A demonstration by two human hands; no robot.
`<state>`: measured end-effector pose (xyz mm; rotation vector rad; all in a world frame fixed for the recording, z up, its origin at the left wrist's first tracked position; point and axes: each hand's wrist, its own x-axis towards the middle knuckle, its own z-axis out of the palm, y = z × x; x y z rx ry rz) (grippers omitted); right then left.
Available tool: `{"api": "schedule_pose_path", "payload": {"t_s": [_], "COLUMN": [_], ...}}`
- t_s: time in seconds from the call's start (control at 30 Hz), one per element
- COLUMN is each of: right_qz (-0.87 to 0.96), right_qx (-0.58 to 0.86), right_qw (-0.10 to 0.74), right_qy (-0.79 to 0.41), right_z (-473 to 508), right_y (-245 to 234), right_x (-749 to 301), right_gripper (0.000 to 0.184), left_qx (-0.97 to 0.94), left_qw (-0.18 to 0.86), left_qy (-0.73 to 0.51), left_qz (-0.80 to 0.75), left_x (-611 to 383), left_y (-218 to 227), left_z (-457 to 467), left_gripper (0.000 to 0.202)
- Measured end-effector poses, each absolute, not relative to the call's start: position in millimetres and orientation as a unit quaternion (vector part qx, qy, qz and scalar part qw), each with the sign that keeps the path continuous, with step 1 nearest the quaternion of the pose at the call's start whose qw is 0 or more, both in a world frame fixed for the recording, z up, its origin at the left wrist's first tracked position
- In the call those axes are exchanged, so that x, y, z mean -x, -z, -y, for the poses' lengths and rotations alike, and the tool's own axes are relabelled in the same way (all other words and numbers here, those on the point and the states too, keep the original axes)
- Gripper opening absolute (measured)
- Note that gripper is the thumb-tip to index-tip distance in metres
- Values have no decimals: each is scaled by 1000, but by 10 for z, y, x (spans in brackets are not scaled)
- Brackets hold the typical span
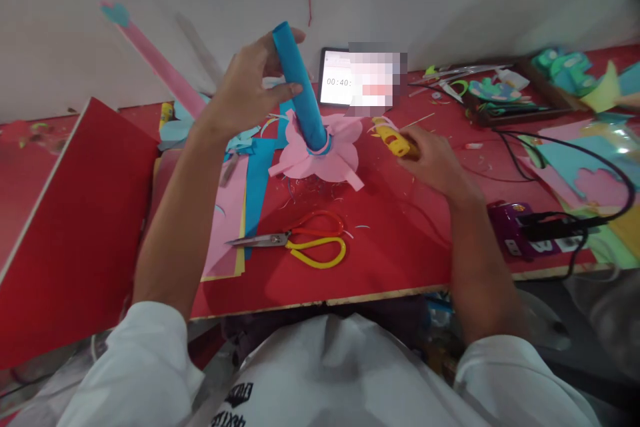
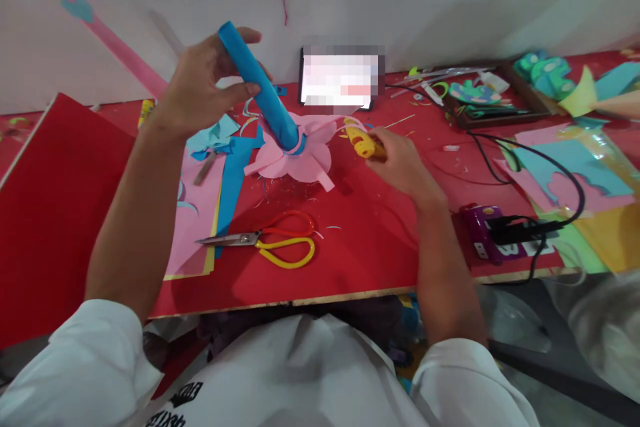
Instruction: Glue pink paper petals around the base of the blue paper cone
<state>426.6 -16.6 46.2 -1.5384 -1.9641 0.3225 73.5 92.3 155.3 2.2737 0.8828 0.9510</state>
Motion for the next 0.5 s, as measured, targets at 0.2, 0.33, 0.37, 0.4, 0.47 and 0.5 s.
{"api": "schedule_pose_path", "payload": {"t_s": [0.2, 0.33, 0.37, 0.4, 0.47, 0.5], "right_qz": [716, 691, 689, 688, 685, 683], "right_qx": [605, 615, 613, 612, 613, 615], "right_qw": [334, 357, 362, 365, 367, 366], "right_qy": [-105, -130, -135, -138, -143, -146], "right_z": [162, 145, 137, 129, 116, 112], "right_y": [-452, -409, -388, -367, -325, -307], "right_x": [-4079, -4030, -4021, -4012, -3993, -3984], "right_gripper": [21, 37, 39, 41, 43, 43], "left_qx": [-832, -811, -802, -798, -794, -788], "left_qw": [327, 205, 184, 167, 149, 142], "left_qy": [-320, -372, -371, -369, -365, -365], "left_qz": [-312, -402, -430, -447, -463, -474], "left_x": [-819, -1073, -1139, -1199, -1297, -1335], "left_y": [-1468, -1137, -1052, -976, -863, -826], "left_z": [-883, -732, -695, -663, -622, -612], "left_gripper": [56, 32, 33, 36, 46, 49]}}
